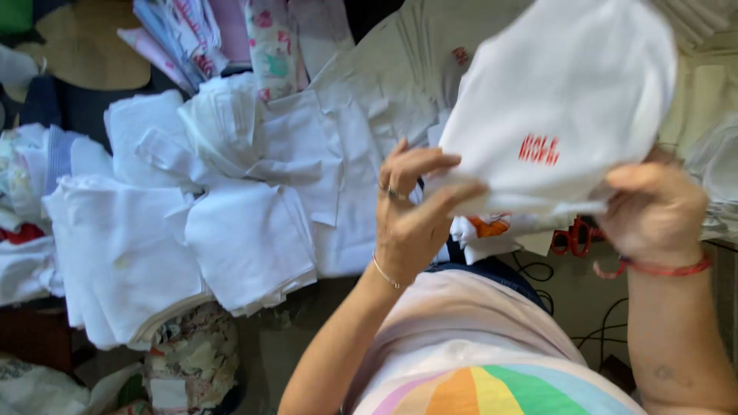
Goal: Sorting, inspecting, and folding white fabric garments on a workbench
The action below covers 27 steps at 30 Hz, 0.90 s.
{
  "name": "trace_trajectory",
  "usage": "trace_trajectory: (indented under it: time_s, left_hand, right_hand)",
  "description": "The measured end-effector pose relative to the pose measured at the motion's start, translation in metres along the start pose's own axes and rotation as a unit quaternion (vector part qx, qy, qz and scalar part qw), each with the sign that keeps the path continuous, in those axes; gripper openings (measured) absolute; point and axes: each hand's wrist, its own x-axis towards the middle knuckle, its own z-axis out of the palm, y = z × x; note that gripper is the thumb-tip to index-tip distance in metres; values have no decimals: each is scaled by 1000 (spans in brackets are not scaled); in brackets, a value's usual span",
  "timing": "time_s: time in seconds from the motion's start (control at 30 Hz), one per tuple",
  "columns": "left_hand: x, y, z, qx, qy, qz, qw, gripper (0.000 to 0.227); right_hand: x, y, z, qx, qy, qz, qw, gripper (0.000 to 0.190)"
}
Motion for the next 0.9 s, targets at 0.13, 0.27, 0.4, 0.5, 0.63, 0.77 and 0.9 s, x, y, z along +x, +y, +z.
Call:
trace_trajectory:
  time_s: [0.13,0.27,0.4,0.5,0.63,0.77,0.9]
  left_hand:
    - [-65,-20,42,-235,-168,-254,923,49]
    - [-76,-30,50,-291,-259,-443,808,42]
    - [-50,-40,62,-373,-215,-557,711,49]
    - [-41,-44,75,-265,-243,-562,745,42]
    - [-15,-25,79,-243,-296,-488,784,33]
    - [10,-7,69,-268,-272,-357,852,23]
    - [22,10,75,-149,-282,-245,916,21]
  right_hand:
    - [-24,68,-100,-31,123,206,970,32]
    - [-16,67,-97,-144,141,298,933,30]
    - [2,69,-99,-177,171,283,927,37]
    - [2,69,-105,-221,141,200,944,35]
    - [0,48,-103,-259,89,95,957,39]
    - [-2,4,-88,-340,43,118,932,38]
    - [4,-14,-83,-470,-13,97,877,60]
